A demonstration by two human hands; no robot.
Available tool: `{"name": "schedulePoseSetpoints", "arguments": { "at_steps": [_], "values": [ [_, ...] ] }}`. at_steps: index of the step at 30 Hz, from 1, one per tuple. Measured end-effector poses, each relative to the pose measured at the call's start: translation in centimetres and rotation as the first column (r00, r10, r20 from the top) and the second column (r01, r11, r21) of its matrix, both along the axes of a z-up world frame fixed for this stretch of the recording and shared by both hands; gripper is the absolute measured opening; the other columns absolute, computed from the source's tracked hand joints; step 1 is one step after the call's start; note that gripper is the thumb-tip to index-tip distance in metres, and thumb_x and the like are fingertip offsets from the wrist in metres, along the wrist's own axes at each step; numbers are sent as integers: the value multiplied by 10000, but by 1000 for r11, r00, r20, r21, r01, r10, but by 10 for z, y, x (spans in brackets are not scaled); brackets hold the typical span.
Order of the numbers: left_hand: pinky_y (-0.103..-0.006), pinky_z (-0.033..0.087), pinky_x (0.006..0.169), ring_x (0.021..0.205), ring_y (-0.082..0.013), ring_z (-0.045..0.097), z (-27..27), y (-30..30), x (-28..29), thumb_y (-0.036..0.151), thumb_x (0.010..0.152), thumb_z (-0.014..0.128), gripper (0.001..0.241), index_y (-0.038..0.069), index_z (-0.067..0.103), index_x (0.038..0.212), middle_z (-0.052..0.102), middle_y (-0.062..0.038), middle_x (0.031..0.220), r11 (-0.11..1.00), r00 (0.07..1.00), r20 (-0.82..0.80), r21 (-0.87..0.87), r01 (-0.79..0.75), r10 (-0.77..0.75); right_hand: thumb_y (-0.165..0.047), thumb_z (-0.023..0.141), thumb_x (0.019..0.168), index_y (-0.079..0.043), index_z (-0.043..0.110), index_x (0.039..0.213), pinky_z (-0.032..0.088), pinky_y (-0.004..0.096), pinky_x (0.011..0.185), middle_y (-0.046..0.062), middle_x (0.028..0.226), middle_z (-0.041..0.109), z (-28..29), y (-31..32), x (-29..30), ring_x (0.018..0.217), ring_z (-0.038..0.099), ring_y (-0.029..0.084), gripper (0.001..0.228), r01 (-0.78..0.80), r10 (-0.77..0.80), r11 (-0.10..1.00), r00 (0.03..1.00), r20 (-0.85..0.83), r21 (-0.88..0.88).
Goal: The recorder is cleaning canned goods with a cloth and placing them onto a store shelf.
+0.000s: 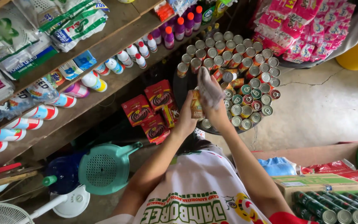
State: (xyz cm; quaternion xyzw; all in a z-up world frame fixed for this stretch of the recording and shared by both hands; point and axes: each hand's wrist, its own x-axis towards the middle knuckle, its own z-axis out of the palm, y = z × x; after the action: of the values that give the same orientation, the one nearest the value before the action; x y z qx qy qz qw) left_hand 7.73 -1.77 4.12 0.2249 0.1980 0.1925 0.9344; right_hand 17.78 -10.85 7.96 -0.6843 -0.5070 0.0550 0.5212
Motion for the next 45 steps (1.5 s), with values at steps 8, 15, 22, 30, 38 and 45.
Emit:
{"name": "schedulePoseSetpoints", "arguments": {
  "at_steps": [8, 15, 22, 30, 38, 45],
  "values": [
    [-351, 528, 975, 1123, -154, 659, 43, 14, -11, 606, 1006, 413, 582, 142, 563, 1325, 678, -22, 1219, 999, 999, 35, -30, -40, 41, -110, 666, 959, 23, 475, 1510, 314, 463, 1264, 228, 1615, 403, 24, -29, -37, 1499, 410, 413, 598, -60, 64, 989, 998, 20, -133],
    [-321, 530, 937, 1100, -129, 634, 14, 1, -9, 407, 1074, 561, 383, 114, 503, 1315, 650, -7, 1173, 974, 985, -67, 177, -144, 158, -247, 854, 772, -2, 485, 1365, 385, 452, 1158, 201, 1404, 441, 36, -20, -31, 1391, 377, 430, 740, 22, -3, 996, 977, 215, -85],
    [-324, 507, 997, 1136, -142, 604, 0, 1, -13, 365, 1174, 480, 373, 100, 551, 1427, 621, -38, 1266, 955, 987, 144, 295, 29, -74, -336, 695, 971, -23, 560, 1511, 462, 438, 1176, 276, 1508, 607, -32, -23, -4, 1377, 576, 366, 638, -16, -158, 970, 721, -675, -245],
    [-378, 510, 1071, 1272, -177, 616, 18, -7, -21, 516, 1082, 343, 508, 161, 475, 1419, 612, -36, 1385, 925, 995, 97, 379, -19, -19, -141, 731, 881, -129, 497, 1467, 245, 451, 1275, 294, 1609, 294, 47, -46, -34, 1533, 243, 455, 631, -212, 202, 977, 905, 375, -17],
    [-376, 522, 1030, 1229, -194, 609, 4, 11, 7, 550, 1114, 365, 590, 77, 551, 1415, 610, -94, 1351, 997, 997, 7, 16, 76, -77, -266, 580, 1034, -33, 545, 1486, 381, 492, 1184, 326, 1506, 537, -17, -14, 0, 1417, 482, 481, 509, 35, -259, 930, 769, -585, -365],
    [-332, 512, 1071, 1234, -106, 624, 12, 14, 7, 444, 1008, 428, 444, 207, 496, 1377, 631, 39, 1331, 939, 997, 62, 344, 20, -44, -235, 773, 868, -162, 488, 1488, 281, 426, 1257, 217, 1635, 296, 28, -28, 6, 1529, 283, 394, 686, -208, 205, 977, 888, 411, -40]
  ]
}}
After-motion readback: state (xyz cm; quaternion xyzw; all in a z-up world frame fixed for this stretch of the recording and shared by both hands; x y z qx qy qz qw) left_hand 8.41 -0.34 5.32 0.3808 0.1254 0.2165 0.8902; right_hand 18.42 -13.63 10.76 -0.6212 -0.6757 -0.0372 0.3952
